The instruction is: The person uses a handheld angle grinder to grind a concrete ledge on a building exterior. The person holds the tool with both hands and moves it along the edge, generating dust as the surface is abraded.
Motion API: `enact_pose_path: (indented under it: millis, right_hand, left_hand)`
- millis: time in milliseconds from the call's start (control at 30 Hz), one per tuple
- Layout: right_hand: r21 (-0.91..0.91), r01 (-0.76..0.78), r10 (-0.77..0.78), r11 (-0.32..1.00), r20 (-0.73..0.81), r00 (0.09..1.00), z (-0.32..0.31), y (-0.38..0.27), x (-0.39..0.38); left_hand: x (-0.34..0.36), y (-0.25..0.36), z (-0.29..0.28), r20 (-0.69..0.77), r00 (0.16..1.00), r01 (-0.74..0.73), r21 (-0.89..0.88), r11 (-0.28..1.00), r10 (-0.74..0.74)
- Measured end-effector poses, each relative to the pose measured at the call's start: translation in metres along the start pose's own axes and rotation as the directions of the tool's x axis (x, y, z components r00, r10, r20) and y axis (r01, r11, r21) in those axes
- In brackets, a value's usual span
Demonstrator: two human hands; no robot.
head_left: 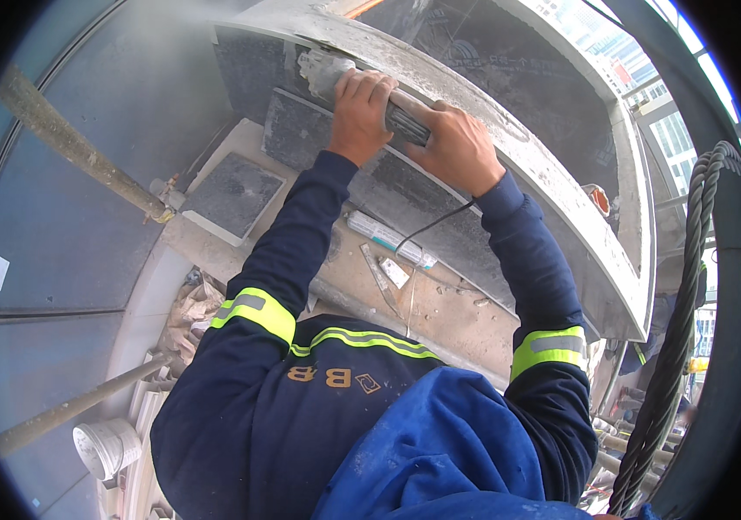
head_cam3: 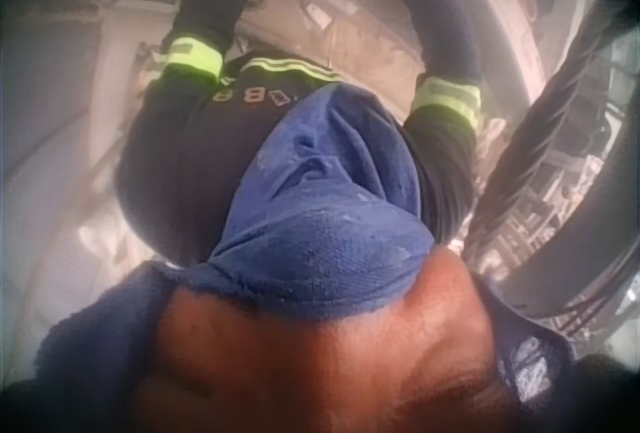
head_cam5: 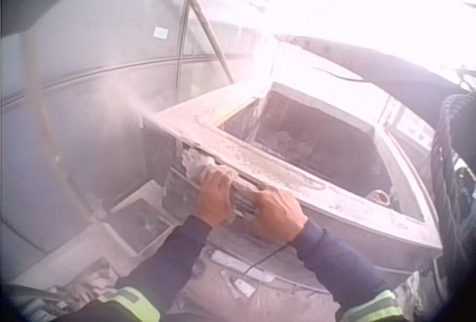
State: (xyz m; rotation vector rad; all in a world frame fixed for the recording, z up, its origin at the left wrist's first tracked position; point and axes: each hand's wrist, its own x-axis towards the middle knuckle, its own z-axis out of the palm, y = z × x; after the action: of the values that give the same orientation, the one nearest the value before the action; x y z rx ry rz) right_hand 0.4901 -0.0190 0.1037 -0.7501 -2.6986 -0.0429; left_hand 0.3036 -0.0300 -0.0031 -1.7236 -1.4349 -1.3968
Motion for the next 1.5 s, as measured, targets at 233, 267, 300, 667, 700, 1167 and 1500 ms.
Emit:
enact_pose_path:
  millis: [233, 267, 300, 667, 700, 1167, 1500]
  right_hand:
    - [-0.008, -0.01, 0.011, 1.0, 0.043, 0.999, 0.002, -0.003, 0.008]
    - [-0.015, -0.019, 0.02, 1.0, 0.056, 0.998, 0.002, -0.002, 0.008]
    - [-0.017, -0.029, 0.03, 0.999, 0.059, 0.998, 0.001, 0.0, 0.006]
    - [-0.025, -0.091, 0.092, 0.996, 0.075, 0.993, -0.032, -0.003, -0.04]
    - [-0.024, -0.084, 0.085, 0.996, 0.066, 0.994, -0.031, -0.002, -0.042]
    - [-0.009, -0.041, 0.041, 0.999, 0.041, 0.998, -0.013, 0.006, -0.022]
    - [0.004, -0.039, 0.038, 0.999, 0.06, 0.997, -0.003, 0.004, 0.0]
  left_hand:
    - [0.0, -0.009, -0.004, 0.043, 0.999, 0.016, 0.003, 1.0, -0.016]
    - [0.0, -0.008, -0.006, 0.05, 0.999, 0.018, 0.0, 1.0, -0.018]
    - [0.001, -0.006, -0.006, 0.044, 0.999, 0.009, -0.005, 1.0, -0.009]
    - [-0.001, 0.047, -0.004, -0.005, 1.0, 0.0, -0.059, 0.998, -0.001]
    - [-0.002, 0.048, -0.003, -0.011, 1.0, -0.004, -0.056, 0.998, 0.004]
    - [-0.001, 0.025, 0.004, -0.044, 0.999, -0.025, 0.001, 1.0, 0.025]
    - [0.0, 0.003, 0.001, 0.009, 1.0, 0.004, 0.001, 1.0, -0.005]
